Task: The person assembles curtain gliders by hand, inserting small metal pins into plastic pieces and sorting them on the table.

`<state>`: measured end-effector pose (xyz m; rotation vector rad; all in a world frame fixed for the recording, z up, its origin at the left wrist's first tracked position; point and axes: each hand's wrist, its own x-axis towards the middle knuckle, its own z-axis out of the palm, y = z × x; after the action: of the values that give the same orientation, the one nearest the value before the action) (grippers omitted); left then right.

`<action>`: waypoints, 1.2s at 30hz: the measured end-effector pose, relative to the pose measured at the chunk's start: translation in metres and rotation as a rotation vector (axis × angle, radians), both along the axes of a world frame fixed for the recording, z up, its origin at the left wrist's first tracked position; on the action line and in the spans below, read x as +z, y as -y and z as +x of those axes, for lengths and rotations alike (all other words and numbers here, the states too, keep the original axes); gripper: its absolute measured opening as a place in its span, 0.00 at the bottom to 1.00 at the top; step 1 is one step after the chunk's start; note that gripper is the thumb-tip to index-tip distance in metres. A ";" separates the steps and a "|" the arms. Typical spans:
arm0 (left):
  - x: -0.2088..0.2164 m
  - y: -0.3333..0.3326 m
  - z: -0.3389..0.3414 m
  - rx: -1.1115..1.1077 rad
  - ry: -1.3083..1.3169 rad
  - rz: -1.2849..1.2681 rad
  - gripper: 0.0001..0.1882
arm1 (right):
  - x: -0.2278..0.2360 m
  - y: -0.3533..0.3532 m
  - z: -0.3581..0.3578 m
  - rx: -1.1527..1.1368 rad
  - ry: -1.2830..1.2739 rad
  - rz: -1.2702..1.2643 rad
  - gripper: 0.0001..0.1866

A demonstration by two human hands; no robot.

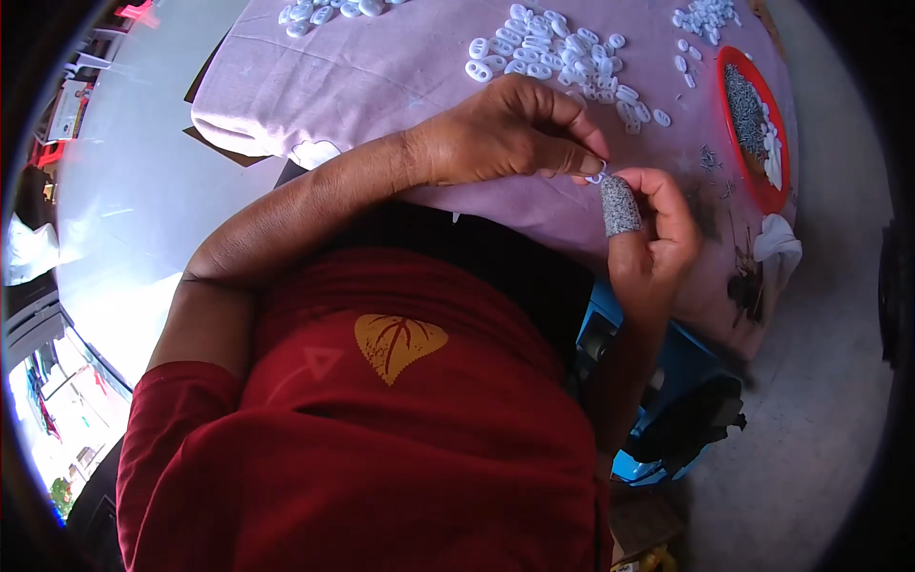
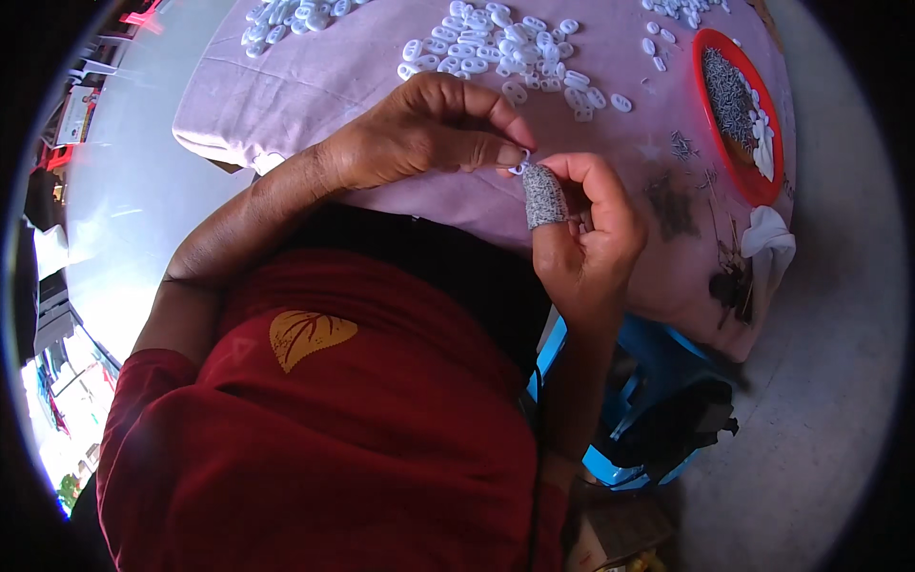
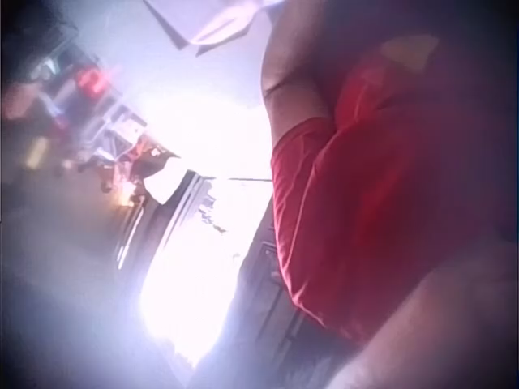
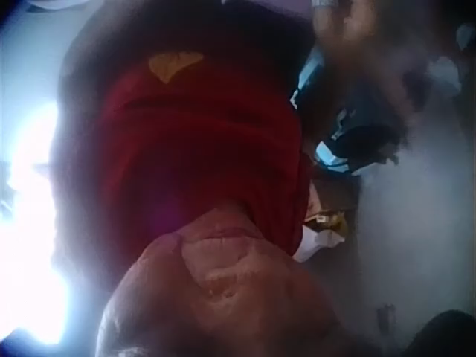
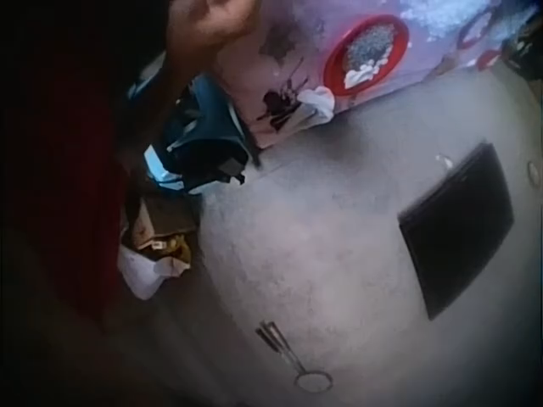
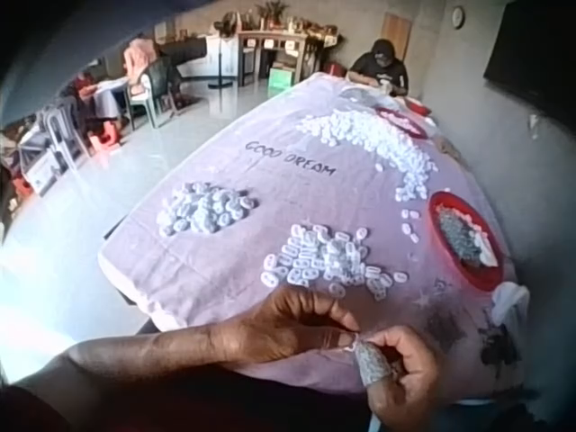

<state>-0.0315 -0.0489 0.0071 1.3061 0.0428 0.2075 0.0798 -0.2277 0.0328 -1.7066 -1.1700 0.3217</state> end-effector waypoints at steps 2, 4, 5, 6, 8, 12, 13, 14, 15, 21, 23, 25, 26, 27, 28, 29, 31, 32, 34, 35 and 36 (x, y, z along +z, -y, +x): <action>0.003 0.000 -0.001 -0.007 -0.118 0.028 0.09 | -0.001 0.000 -0.001 -0.035 0.051 -0.010 0.06; -0.003 0.001 0.001 0.007 -0.055 0.076 0.09 | -0.003 0.001 0.001 -0.028 0.060 -0.012 0.06; -0.005 0.001 0.002 0.019 0.005 0.123 0.08 | -0.004 0.001 0.001 -0.023 0.067 -0.013 0.05; -0.007 0.001 0.002 0.019 0.006 0.122 0.08 | -0.004 0.001 0.001 -0.023 0.067 -0.014 0.05; -0.009 0.001 0.002 0.009 0.017 0.115 0.08 | 0.000 -0.001 -0.001 0.012 0.104 -0.020 0.03; -0.009 0.001 0.000 0.023 0.045 0.133 0.07 | 0.001 -0.003 -0.003 0.004 0.048 -0.043 0.02; -0.009 0.001 0.000 0.032 0.042 0.164 0.06 | 0.000 -0.004 -0.002 0.020 0.053 -0.034 0.02; -0.009 0.002 -0.001 0.042 0.037 0.195 0.06 | -0.001 -0.004 -0.002 0.036 0.058 -0.026 0.02; -0.009 0.002 -0.002 0.041 0.038 0.195 0.06 | -0.001 -0.004 -0.003 0.035 0.058 -0.026 0.02; -0.010 0.001 -0.002 0.038 0.029 0.121 0.06 | -0.001 -0.007 -0.006 0.010 0.025 -0.027 0.02; -0.009 0.000 -0.002 0.025 0.020 0.061 0.07 | 0.001 -0.004 -0.007 -0.004 0.012 -0.033 0.05; -0.007 -0.002 -0.003 0.019 0.017 0.061 0.07 | 0.005 -0.002 -0.006 -0.019 -0.020 -0.031 0.07; -0.007 -0.003 -0.003 0.007 0.016 0.057 0.08 | 0.007 0.000 -0.004 -0.039 -0.050 -0.034 0.10; -0.008 -0.003 -0.003 0.009 0.016 0.055 0.08 | 0.008 0.004 0.002 -0.011 -0.008 -0.045 0.13; -0.009 -0.003 -0.004 0.015 0.038 0.029 0.08 | 0.009 0.005 0.003 -0.009 -0.008 -0.047 0.13; -0.009 -0.004 -0.003 0.016 0.060 0.004 0.08 | 0.011 0.006 0.003 -0.016 -0.021 -0.072 0.12; -0.010 -0.003 -0.002 0.015 0.052 0.013 0.08 | 0.012 0.006 0.004 -0.023 -0.034 -0.097 0.12; -0.010 -0.003 -0.002 0.017 0.043 0.024 0.08 | 0.010 0.004 0.005 -0.003 0.029 -0.123 0.11; -0.011 -0.003 -0.002 0.016 0.055 0.034 0.08 | 0.007 0.000 0.005 0.018 0.093 -0.147 0.10; -0.011 -0.003 -0.002 0.014 0.066 0.042 0.08 | 0.005 -0.001 0.005 0.020 0.129 -0.116 0.09; -0.011 -0.003 -0.001 0.013 0.066 0.042 0.08 | 0.003 -0.003 0.004 0.021 0.165 -0.085 0.07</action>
<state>-0.0328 -0.0461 -0.0041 1.3403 -0.0089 0.2639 0.0833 -0.2249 0.0362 -1.8233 -1.3115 0.2501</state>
